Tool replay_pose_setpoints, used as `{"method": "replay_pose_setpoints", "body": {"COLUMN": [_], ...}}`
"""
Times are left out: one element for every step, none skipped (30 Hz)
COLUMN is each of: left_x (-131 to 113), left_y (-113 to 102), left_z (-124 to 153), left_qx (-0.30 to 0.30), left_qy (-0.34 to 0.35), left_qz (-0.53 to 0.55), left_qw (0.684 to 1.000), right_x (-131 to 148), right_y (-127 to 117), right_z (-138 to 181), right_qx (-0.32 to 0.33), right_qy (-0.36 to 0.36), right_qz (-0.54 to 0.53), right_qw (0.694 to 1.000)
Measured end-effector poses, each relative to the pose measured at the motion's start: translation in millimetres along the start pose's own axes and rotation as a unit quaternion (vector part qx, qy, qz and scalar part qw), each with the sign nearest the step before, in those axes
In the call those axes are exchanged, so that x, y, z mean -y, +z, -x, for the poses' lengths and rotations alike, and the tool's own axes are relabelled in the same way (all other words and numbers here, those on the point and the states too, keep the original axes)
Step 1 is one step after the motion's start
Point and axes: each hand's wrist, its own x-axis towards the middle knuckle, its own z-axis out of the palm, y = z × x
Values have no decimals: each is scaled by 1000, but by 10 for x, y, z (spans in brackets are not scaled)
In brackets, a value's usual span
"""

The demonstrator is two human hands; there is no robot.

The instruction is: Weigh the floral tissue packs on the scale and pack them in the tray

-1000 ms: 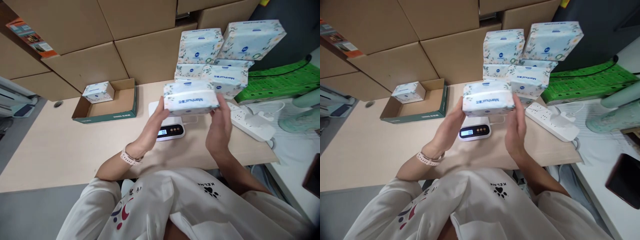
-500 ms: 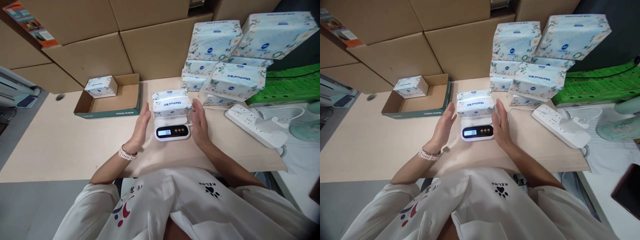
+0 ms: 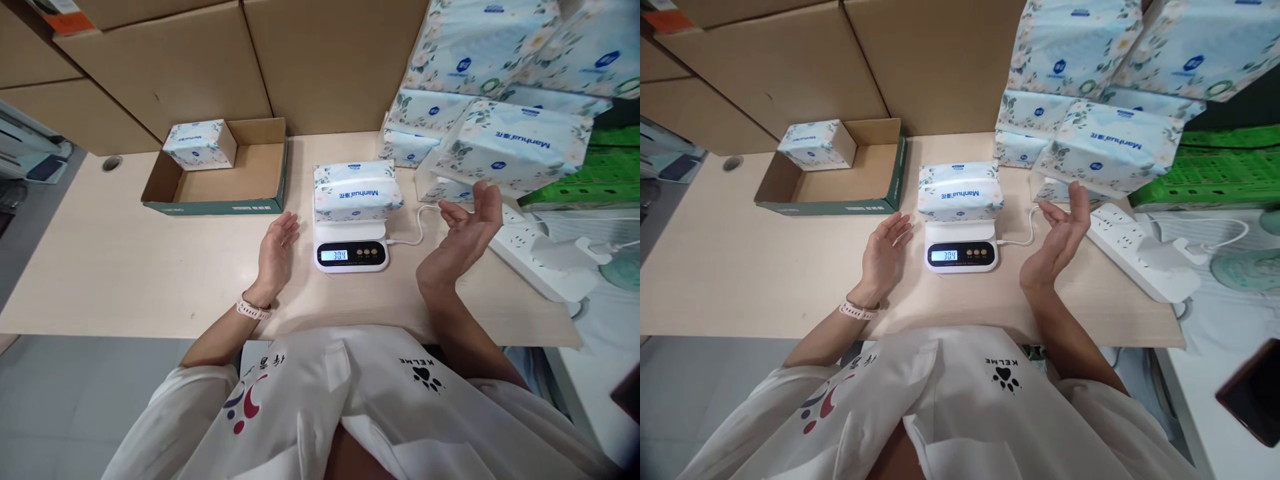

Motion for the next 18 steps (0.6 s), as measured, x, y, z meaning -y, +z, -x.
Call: {"method": "replay_pose_setpoints", "body": {"left_x": [9,16,22,25,25,23,18,11,2,-9,-20,-31,-42,-52,-61,-69,-76,-82], "left_y": [1,0,-2,-5,-8,-13,-18,-24,-30,-37,-45,-52,-58,-63,-67,-68,-67,-64], "left_z": [-7,-15,-23,-31,-41,-51,-61,-72,-84,-95,-107,-117,-126,-133,-138,-140,-140,-139], "left_qx": [-2,-5,-9,-13,-19,-24,-28,-30,-31,-31,-30,-27,-25,-25,-23,-23,-24,-27], "left_qy": [-1,-3,-5,-10,-16,-22,-27,-32,-36,-42,-49,-57,-65,-72,-76,-79,-81,-83], "left_qz": [0,1,4,8,12,17,20,24,26,28,32,36,41,46,51,55,61,67], "left_qw": [1000,1000,1000,1000,1000,999,999,999,999,998,998,997,997,996,996,995,995,994], "right_x": [1,-1,-6,-15,-27,-44,-64,-89,-117,-147,-177,-204,-225,-237,-237,-224,-198,-159], "right_y": [-2,-5,-9,-15,-21,-26,-31,-36,-40,-43,-45,-47,-48,-48,-47,-45,-42,-37], "right_z": [-1,-4,-9,-15,-22,-29,-36,-43,-50,-57,-65,-74,-82,-89,-95,-99,-100,-99], "right_qx": [-4,-8,-11,-11,-9,-8,-6,-3,0,2,6,14,24,38,58,81,105,126], "right_qy": [3,6,7,9,9,9,8,6,4,1,1,9,25,51,84,120,155,187], "right_qz": [-19,-39,-54,-60,-56,-44,-26,-8,4,7,1,-14,-35,-59,-85,-110,-135,-156], "right_qw": [1000,999,998,998,998,999,1000,1000,1000,1000,1000,1000,999,996,991,983,973,962]}}
